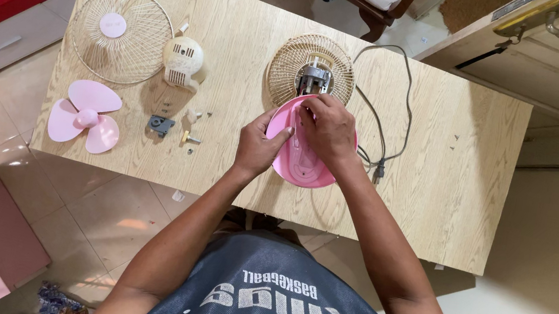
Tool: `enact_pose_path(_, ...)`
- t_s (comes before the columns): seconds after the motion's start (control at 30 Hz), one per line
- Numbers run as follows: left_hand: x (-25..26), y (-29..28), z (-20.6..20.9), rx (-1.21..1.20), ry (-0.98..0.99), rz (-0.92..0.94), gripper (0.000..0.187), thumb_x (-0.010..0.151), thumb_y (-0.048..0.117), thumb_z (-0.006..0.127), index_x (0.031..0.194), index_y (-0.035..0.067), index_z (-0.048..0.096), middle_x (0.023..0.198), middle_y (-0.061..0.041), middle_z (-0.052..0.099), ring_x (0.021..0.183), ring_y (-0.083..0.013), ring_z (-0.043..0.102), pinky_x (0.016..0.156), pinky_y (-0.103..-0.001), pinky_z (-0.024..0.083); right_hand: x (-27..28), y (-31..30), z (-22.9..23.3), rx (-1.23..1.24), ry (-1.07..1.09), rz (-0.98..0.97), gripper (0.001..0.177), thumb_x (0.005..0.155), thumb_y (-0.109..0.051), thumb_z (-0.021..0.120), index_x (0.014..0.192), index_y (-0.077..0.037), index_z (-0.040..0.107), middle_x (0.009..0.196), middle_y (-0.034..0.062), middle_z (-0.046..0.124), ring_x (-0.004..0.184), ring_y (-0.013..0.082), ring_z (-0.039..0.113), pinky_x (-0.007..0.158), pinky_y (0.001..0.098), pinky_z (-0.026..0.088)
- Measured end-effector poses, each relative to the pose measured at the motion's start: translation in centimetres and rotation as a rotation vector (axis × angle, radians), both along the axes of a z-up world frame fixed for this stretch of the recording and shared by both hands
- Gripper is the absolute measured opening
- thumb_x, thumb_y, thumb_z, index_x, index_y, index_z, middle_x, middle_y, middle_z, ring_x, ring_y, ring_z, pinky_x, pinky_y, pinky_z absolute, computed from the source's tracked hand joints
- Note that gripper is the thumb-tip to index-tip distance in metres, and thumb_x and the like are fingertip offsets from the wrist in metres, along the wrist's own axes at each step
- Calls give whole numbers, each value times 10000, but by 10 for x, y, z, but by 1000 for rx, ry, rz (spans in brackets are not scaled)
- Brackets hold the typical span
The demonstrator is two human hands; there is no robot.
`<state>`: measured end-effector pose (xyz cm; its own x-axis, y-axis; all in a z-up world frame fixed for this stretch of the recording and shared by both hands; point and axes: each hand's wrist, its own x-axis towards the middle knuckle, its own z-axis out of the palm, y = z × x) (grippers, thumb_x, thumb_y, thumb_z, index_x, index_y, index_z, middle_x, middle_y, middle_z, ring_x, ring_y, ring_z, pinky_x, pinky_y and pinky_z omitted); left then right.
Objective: The person assembles a small electric fan on a wooden table, attaching the pink base to the fan stand and securing it with screws. They handle the fan cage, motor housing, and base components, repeatedly adjusting and tightening the base to the stand.
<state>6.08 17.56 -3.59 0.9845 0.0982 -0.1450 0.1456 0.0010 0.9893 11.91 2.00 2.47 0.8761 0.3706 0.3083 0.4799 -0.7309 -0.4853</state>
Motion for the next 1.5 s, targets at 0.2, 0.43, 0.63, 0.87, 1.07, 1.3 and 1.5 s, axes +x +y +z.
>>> enact_pose_path(0.2, 1, 0, -1, 5, -10, 5, 480, 905, 119, 743, 1358, 5, 631, 1108, -122, 785, 965, -142, 756, 835, -291, 614, -1, -3, 4, 56, -13, 63, 113, 885, -121, 751, 987, -75, 732, 948, 67, 705, 849, 258, 693, 733, 383, 565)
enact_pose_path(0.43, 0, 1, -1, 8, -32, 9, 477, 903, 113, 744, 1356, 7, 640, 1110, -121, 789, 972, -142, 755, 842, -297, 608, 6, -6, 9, -50, 146, 55, 99, 897, -132, 731, 986, -89, 729, 929, 63, 702, 827, 259, 696, 728, 389, 570)
enact_pose_path(0.63, -1, 1, -2, -3, -16, 10, 484, 902, 115, 743, 1362, 13, 635, 1105, -119, 789, 960, -138, 754, 835, -294, 610, 8, -5, 9, -50, 178, 41, 110, 909, -166, 736, 995, -101, 759, 913, 57, 706, 822, 262, 698, 716, 395, 562)
enact_pose_path(0.87, -2, 1, -1, 11, -6, -2, 481, 912, 124, 743, 1370, 24, 637, 1108, -115, 789, 961, -129, 756, 839, -289, 612, 11, -5, 5, -62, 199, 27, 112, 892, -186, 752, 963, -101, 765, 904, 56, 707, 823, 257, 696, 732, 400, 564)
enact_pose_path(1.07, -1, 0, -1, -22, 0, 1, 499, 914, 123, 743, 1384, 12, 615, 1118, -117, 785, 965, -133, 753, 840, -289, 614, 7, -7, 6, -62, 170, 44, 97, 918, -165, 730, 983, -100, 759, 922, 50, 705, 828, 246, 697, 737, 395, 569)
enact_pose_path(1.3, -1, -1, 0, -25, -8, -4, 492, 914, 116, 733, 1381, 14, 615, 1122, -109, 781, 967, -124, 751, 840, -282, 615, 5, -5, 9, -80, 43, 84, 94, 908, -132, 722, 975, -67, 731, 927, 77, 686, 837, 292, 684, 722, 420, 558)
enact_pose_path(1.5, -2, 0, 1, -9, -12, 6, 468, 914, 104, 737, 1361, 11, 634, 1118, -114, 785, 969, -130, 751, 842, -288, 610, 3, -4, 7, -74, 33, 76, 76, 905, -120, 716, 940, -53, 711, 909, 89, 673, 823, 299, 682, 719, 430, 556)
